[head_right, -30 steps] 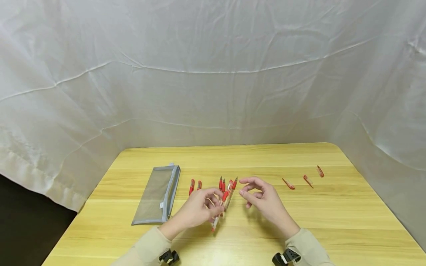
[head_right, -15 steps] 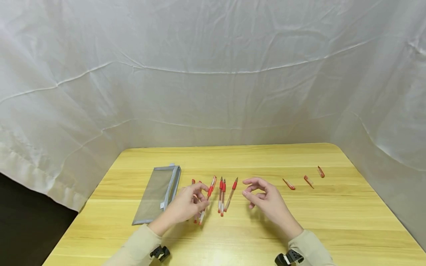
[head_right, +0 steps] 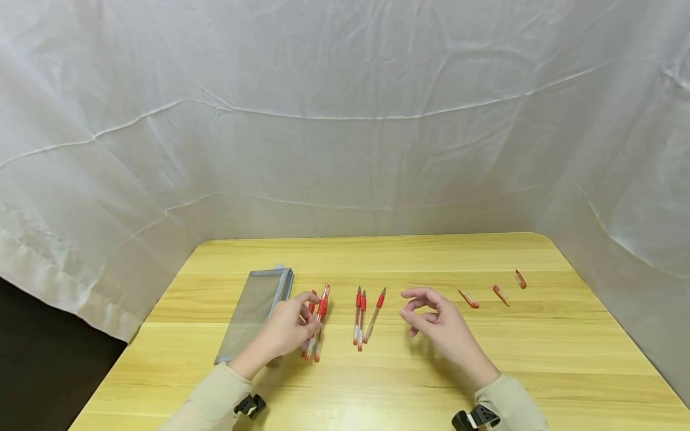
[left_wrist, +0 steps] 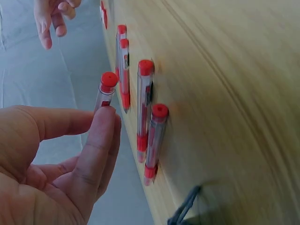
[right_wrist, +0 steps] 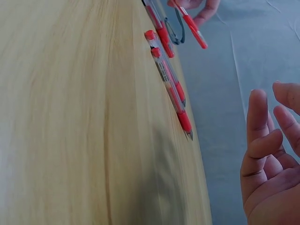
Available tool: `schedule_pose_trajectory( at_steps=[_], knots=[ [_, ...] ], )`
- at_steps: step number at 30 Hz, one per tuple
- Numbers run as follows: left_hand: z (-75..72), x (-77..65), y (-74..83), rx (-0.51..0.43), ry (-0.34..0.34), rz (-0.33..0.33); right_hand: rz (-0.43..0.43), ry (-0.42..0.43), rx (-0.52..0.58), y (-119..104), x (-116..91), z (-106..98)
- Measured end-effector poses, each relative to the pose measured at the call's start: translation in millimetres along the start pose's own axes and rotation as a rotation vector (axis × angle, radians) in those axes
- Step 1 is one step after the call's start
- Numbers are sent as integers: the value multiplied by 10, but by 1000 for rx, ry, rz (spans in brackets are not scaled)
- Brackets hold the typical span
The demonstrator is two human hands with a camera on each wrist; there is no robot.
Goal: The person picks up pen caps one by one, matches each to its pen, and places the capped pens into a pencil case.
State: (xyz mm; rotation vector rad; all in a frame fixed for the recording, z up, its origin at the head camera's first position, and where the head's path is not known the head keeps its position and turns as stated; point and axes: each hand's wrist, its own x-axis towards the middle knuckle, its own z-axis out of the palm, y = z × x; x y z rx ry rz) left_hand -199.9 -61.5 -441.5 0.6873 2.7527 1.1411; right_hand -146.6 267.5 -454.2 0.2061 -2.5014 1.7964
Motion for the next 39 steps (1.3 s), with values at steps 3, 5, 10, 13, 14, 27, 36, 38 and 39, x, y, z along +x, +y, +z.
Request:
schedule_pose_trajectory(
  at_steps=[3,5,10,13,14,27,36,38,39],
  knots=[
    [-8,-1,-25,11,6,-28,-6,4,-6,8,-9,-28],
    [-17,-4,-38,9,2,-46,-14,6,-9,19,-13,-47],
    [-28,-11,-72,34,-1,-61,-36,8,-10,56,-28,-95],
    [-32,-16,-87,68,11,-71,-44,5,-8,71,-42,-120],
    [-34,-19,-91,81,16,-75,-45,5,-5,75,-47,-128],
    [-40,-22,-115,173,35,-168,-57,31,-38,124,-91,-237],
    [-35,-12,-133,274,31,-166,-74,49,-53,178,-110,-297],
    [-36,-10,-133,269,25,-169,-75,53,-55,185,-114,-310],
    [-37,-10,-131,265,20,-173,-75,54,-56,187,-116,-316]
  ],
)
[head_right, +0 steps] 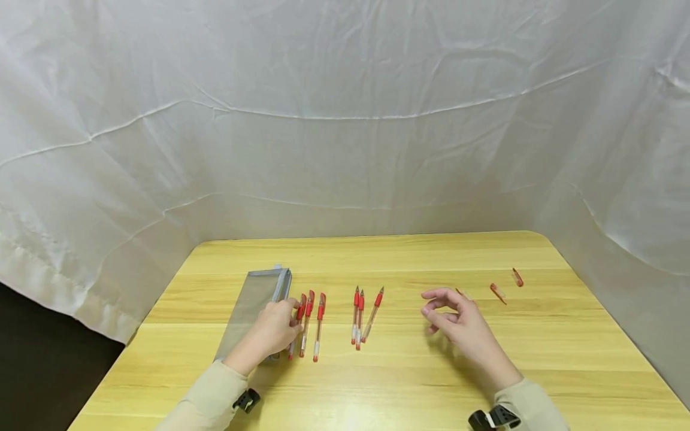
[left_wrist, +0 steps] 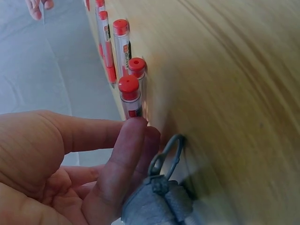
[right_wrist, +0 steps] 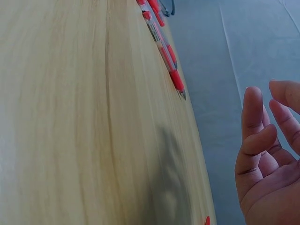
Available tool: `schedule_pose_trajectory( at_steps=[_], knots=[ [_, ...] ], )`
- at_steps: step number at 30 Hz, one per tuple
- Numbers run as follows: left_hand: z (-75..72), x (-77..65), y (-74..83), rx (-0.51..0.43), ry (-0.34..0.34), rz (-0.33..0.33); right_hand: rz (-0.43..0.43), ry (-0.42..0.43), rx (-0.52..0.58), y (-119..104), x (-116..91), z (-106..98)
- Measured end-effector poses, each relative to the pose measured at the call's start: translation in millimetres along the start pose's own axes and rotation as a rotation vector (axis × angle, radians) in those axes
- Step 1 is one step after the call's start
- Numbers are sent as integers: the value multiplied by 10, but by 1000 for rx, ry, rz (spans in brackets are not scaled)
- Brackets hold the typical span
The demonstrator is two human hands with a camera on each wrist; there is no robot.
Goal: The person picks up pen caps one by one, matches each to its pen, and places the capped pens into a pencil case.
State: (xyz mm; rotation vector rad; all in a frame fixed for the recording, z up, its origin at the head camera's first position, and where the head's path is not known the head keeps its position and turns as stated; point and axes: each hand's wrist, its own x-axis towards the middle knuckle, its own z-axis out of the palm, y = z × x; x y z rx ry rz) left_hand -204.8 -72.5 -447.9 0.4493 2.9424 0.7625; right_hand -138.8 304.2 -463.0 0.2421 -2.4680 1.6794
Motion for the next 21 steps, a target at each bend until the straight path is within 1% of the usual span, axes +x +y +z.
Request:
schedule_pose_trajectory(
  at_steps=[4,9,15,21],
  knots=[
    [-9,8,8,-10,-10,-9,-1,8,-11,13,-5,-31],
    [-16,20,10,-1,-8,2,-14,17,-18,37,-12,-66],
    [-2,25,-2,-5,-28,5,-32,2,-8,45,-15,-92],
    [10,32,-5,-10,-33,-7,-16,9,-13,52,-22,-138]
  ],
)
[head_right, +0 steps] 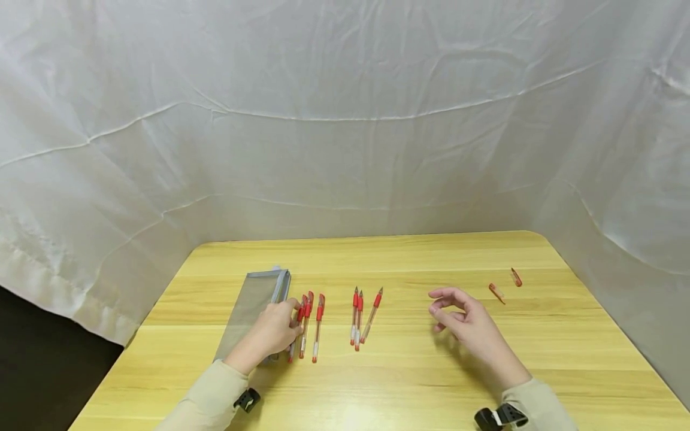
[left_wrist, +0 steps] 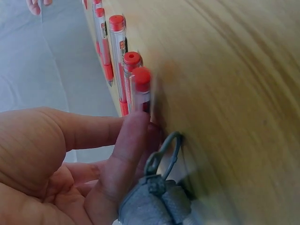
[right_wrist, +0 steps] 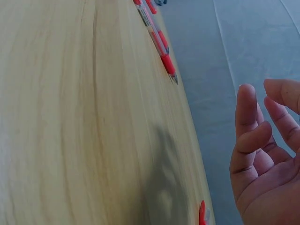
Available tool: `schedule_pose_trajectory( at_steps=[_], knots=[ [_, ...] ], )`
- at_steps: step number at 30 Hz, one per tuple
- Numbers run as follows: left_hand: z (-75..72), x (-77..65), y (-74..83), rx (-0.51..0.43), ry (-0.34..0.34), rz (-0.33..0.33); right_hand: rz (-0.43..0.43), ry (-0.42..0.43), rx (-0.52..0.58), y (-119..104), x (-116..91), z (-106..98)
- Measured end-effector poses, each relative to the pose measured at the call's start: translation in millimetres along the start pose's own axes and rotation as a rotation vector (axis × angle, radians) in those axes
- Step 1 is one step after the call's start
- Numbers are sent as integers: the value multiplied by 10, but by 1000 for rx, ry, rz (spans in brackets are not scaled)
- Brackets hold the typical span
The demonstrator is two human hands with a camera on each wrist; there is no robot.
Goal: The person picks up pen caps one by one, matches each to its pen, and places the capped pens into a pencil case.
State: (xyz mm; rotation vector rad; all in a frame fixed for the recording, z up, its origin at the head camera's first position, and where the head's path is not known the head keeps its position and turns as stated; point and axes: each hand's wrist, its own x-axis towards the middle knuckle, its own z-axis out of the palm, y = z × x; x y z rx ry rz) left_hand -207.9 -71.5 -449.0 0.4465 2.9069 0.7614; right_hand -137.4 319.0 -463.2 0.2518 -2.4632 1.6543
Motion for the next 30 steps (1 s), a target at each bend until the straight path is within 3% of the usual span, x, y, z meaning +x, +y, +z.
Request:
schedule_pose_trajectory(
  at_steps=[11,25,30],
  knots=[
    [3,-16,9,-27,-13,-6,26,17,-16,38,-11,-98],
    [-50,-25,17,-45,-9,40,17,25,-45,108,-11,-228],
    [-96,9,73,-30,31,90,43,34,-81,117,-6,-283]
  ],
)
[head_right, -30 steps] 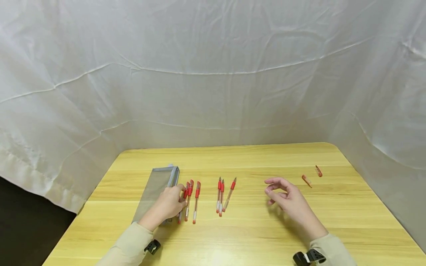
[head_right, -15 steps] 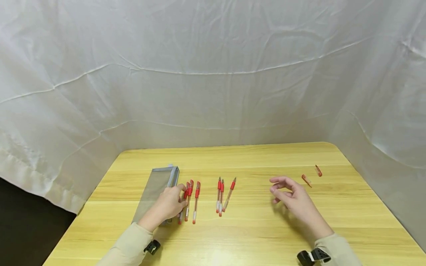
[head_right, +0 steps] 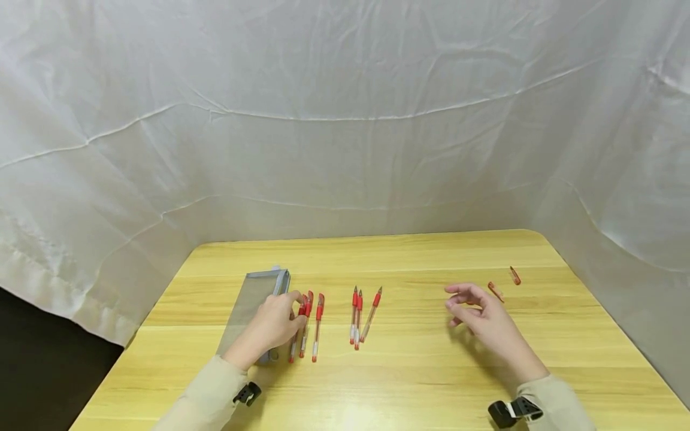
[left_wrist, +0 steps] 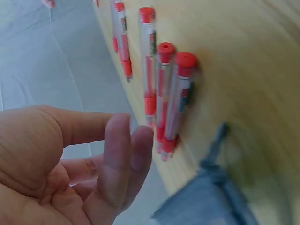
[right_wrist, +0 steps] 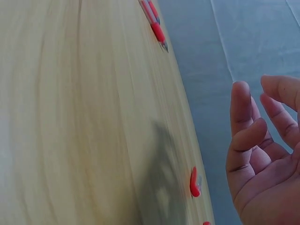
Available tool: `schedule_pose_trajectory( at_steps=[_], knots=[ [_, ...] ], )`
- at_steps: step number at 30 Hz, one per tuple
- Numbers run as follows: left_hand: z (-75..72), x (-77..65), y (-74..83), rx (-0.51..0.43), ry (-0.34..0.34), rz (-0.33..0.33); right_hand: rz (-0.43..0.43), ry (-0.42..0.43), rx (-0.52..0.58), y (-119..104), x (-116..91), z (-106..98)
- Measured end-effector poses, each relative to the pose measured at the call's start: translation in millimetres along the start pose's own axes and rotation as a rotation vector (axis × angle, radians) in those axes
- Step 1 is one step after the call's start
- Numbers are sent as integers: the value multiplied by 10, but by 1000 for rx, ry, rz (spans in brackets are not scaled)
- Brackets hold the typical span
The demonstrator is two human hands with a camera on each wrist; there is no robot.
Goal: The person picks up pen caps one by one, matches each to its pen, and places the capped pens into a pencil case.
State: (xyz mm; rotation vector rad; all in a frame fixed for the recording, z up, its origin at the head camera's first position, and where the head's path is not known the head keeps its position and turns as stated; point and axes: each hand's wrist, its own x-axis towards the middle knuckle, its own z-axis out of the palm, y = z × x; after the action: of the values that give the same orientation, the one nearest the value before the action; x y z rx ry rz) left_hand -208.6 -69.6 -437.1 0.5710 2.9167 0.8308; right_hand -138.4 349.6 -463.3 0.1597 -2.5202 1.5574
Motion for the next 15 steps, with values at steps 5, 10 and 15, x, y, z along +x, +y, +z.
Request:
schedule_pose_trajectory(
  at_steps=[5,10,15],
  knots=[
    [-20,79,90,-6,1,30,18,-4,-31,10,2,-55],
    [10,148,203,-58,-39,30,27,-12,-48,31,-14,-121],
    [67,211,308,-82,-62,53,34,-28,-51,69,-24,-182]
  ],
)
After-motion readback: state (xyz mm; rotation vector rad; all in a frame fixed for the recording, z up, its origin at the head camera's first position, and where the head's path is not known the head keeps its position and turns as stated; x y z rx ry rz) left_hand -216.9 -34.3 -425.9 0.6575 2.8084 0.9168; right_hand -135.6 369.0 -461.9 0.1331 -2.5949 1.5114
